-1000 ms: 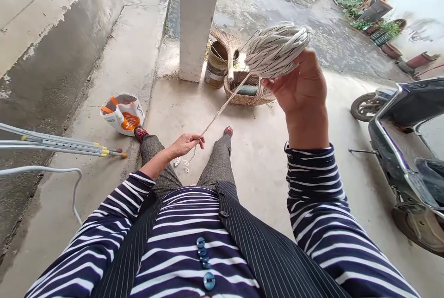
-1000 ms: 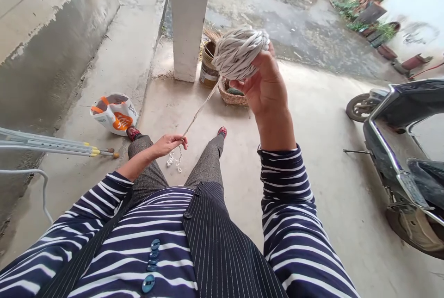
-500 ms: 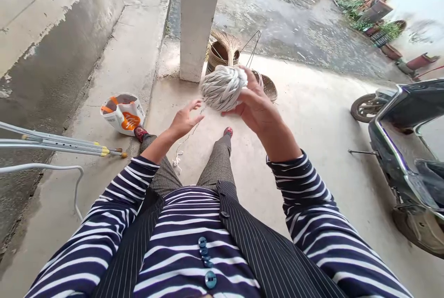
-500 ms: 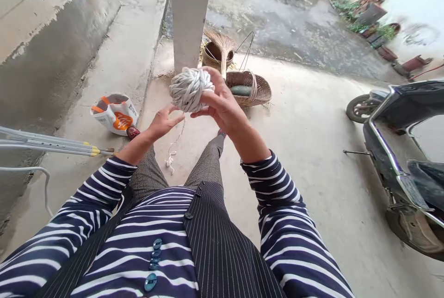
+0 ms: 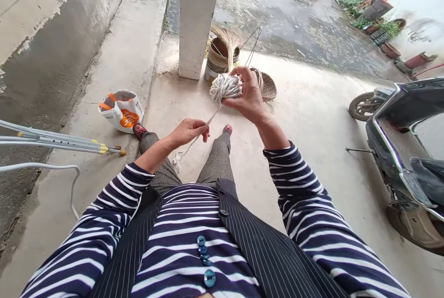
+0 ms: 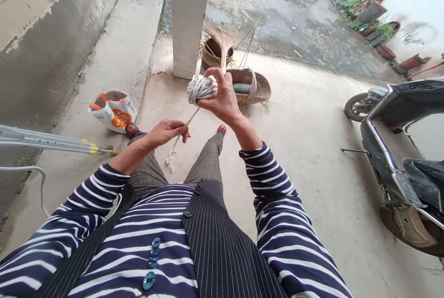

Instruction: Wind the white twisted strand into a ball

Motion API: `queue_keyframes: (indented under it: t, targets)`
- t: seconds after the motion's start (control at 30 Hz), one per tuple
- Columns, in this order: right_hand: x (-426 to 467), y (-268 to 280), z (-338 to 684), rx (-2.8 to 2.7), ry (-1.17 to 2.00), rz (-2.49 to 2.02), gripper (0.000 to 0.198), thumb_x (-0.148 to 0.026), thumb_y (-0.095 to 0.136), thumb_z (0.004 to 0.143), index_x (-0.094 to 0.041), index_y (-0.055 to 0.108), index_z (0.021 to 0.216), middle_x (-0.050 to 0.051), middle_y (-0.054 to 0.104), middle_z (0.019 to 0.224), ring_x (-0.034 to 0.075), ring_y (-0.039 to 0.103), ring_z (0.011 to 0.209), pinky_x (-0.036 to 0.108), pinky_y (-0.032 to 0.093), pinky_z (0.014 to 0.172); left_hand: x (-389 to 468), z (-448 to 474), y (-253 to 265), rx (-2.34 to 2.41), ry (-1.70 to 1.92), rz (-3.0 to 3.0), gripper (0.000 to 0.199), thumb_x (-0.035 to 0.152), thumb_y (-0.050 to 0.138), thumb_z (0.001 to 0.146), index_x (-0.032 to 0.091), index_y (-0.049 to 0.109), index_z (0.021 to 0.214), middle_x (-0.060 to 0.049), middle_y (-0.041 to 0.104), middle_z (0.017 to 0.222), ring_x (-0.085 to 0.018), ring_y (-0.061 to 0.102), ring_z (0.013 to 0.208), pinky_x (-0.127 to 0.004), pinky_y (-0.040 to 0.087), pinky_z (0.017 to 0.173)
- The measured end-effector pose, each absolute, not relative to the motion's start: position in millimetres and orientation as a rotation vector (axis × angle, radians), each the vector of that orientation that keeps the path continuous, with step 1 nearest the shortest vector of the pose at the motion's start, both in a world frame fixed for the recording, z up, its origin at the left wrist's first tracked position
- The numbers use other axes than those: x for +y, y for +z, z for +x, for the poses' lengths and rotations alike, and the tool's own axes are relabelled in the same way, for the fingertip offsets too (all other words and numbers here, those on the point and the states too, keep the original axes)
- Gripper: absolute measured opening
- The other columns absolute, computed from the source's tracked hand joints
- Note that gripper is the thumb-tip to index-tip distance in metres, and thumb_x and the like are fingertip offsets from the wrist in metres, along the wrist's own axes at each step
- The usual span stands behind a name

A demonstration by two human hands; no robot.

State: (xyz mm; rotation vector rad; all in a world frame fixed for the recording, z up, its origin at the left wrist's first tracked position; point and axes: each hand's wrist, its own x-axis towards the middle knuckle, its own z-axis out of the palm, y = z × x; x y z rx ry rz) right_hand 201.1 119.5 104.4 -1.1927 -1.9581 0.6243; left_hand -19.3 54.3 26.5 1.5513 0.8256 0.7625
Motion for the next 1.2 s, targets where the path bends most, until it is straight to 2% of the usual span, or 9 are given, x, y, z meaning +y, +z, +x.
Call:
queue_keyframes:
  t: [0.13,0.3,0.43,0.6,0.73,0.83,0.9,1.0,1.2]
  targets:
    - [126.0,74.3,200.8,-2.012,0.496,-1.298,0.058,-0.02,0.081,0.065,-0.025,0.057,0.118,0.008,0.046,0.117,0.029,0.054,0.112,0.053,0.052,0.105,56.3,-35.5,39.0,0.808,0.63,1.599,0.036,0.047,0.063,0.088,0.015,0.074,0.076,-0.006,0.073,0.066,-0.019,0.071,0.077,-0.03,0.052,0.08]
    - [115.5,35.3,197.1,-2.087,0.696,-1.344,0.06,-0.018,0.081,0.061,-0.025,0.061,0.117,0.007,0.043,0.115,0.027,0.053,0.106,0.045,0.052,0.098,65.9,-54.2,52.0,0.891,0.605,1.63,0.034,0.042,0.064,0.086,0.015,0.075,0.07,-0.005,0.072,0.064,-0.017,0.069,0.072,-0.028,0.051,0.076]
    - [98.7,12.4,197.3,-2.11,1.087,-1.236,0.061,-0.017,0.078,0.06,-0.024,0.063,0.118,0.005,0.048,0.114,0.024,0.053,0.102,0.04,0.05,0.094,80.6,-62.5,48.3,1.021,0.632,1.719,0.034,0.039,0.063,0.086,0.015,0.075,0.065,-0.005,0.072,0.065,-0.016,0.067,0.07,-0.027,0.05,0.074]
    - [77.3,11.2,197.2,-1.751,1.871,-0.872,0.062,-0.027,0.083,0.062,-0.024,0.058,0.119,0.0,0.06,0.1,0.018,0.057,0.088,0.028,0.051,0.076,93.1,-60.7,29.8,1.128,0.651,1.876,0.027,0.038,0.067,0.082,0.017,0.076,0.066,0.0,0.069,0.062,-0.014,0.059,0.064,-0.027,0.05,0.078]
    - [62.0,22.2,196.4,-1.429,2.049,-0.741,0.065,-0.027,0.082,0.065,-0.028,0.057,0.126,0.001,0.066,0.11,0.018,0.061,0.086,0.026,0.055,0.066,90.9,-50.4,11.9,1.123,0.783,1.816,0.034,0.044,0.064,0.084,0.016,0.076,0.069,-0.002,0.073,0.071,-0.016,0.061,0.072,-0.027,0.051,0.08]
    - [56.6,31.1,195.5,-1.259,2.086,-0.714,0.092,-0.03,0.078,0.067,-0.038,0.04,0.151,0.003,0.061,0.136,0.019,0.068,0.087,0.031,0.062,0.063,86.9,-41.8,-1.4,1.103,0.837,1.683,0.032,0.042,0.065,0.082,0.014,0.075,0.069,-0.001,0.071,0.069,-0.017,0.062,0.072,-0.023,0.048,0.069]
    - [56.8,37.3,193.8,-1.203,2.059,-0.724,0.099,-0.03,0.079,0.066,-0.039,0.036,0.154,0.004,0.057,0.145,0.021,0.069,0.092,0.032,0.064,0.065,84.9,-37.7,-8.0,1.1,0.838,1.649,0.029,0.037,0.066,0.081,0.014,0.073,0.065,0.001,0.067,0.064,-0.016,0.06,0.067,-0.022,0.046,0.065]
    - [60.9,46.3,191.0,-1.19,1.949,-0.815,0.088,-0.034,0.081,0.065,-0.033,0.045,0.145,0.006,0.058,0.145,0.023,0.069,0.098,0.032,0.064,0.069,81.7,-34.7,-11.1,1.143,0.819,1.659,0.028,0.032,0.064,0.082,0.014,0.071,0.062,0.002,0.062,0.057,-0.013,0.056,0.06,-0.021,0.042,0.062]
    - [79.6,56.5,198.2,-1.292,1.558,-1.116,0.075,-0.042,0.08,0.065,-0.03,0.046,0.131,0.007,0.065,0.127,0.022,0.069,0.093,0.031,0.061,0.067,66.0,-31.8,-5.9,1.057,0.673,1.627,0.031,0.035,0.061,0.086,0.015,0.073,0.067,-0.003,0.074,0.069,-0.013,0.062,0.065,-0.022,0.045,0.067]
